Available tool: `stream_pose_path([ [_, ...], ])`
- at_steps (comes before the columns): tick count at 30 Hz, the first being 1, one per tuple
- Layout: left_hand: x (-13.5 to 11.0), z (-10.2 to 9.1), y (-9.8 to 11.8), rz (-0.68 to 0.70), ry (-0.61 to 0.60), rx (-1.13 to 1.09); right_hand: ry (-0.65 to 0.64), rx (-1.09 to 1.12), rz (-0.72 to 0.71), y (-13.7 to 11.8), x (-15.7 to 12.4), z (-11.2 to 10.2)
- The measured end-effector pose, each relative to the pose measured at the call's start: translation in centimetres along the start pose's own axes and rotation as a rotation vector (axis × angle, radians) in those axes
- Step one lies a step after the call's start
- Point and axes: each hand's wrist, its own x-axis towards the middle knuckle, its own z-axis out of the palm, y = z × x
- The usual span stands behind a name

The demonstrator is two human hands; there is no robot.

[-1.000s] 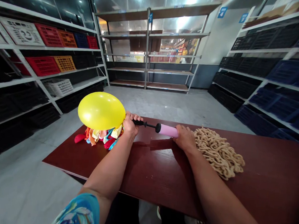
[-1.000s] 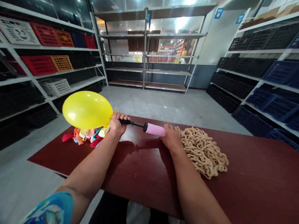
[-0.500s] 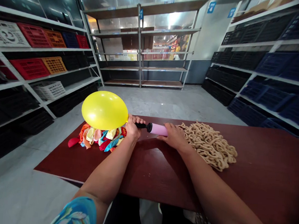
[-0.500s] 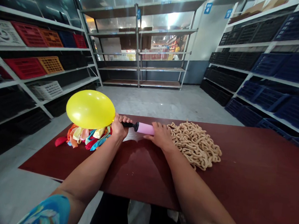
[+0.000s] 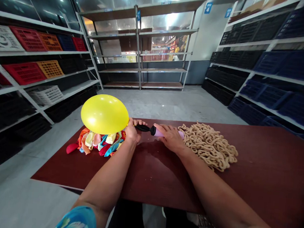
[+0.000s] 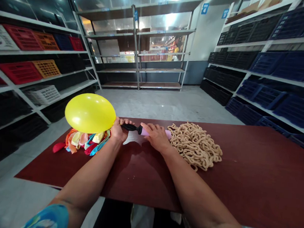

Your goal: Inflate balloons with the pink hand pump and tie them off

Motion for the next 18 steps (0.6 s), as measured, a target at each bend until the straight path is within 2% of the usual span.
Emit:
stream_pose_path([
  [3,1.1,-0.9,1.2,0.072,0.116,0.083,-0.008,-0.003,0.021,0.2,-0.1,-0.3],
  [6,2.3,-1.8,2.0,0.251,0.258,0.200,-0.026,-0.025,0.023,0.1,-0.2,-0.2],
  [8,2.7,-1.9,2.1,0.375,0.292,0.256,-0.051,-0.044,0.004,-0.1,-0.2,0.0],
  [11,2.6,-1.7,1.7,0.432,0.207,0.316,-0.084,-0.046,-0.028,-0.3,-0.2,0.3],
  [15,2.1,-1.4,1.3,0.306,0.061,0.434,-0.113,-0.050,-0.039,-0.4,-0.4,0.3],
  [18,1.8,-1.3,0.8,0.201,0.009,0.462,-0.153,-0.050,-0.060,-0.5,-0.6,0.3],
])
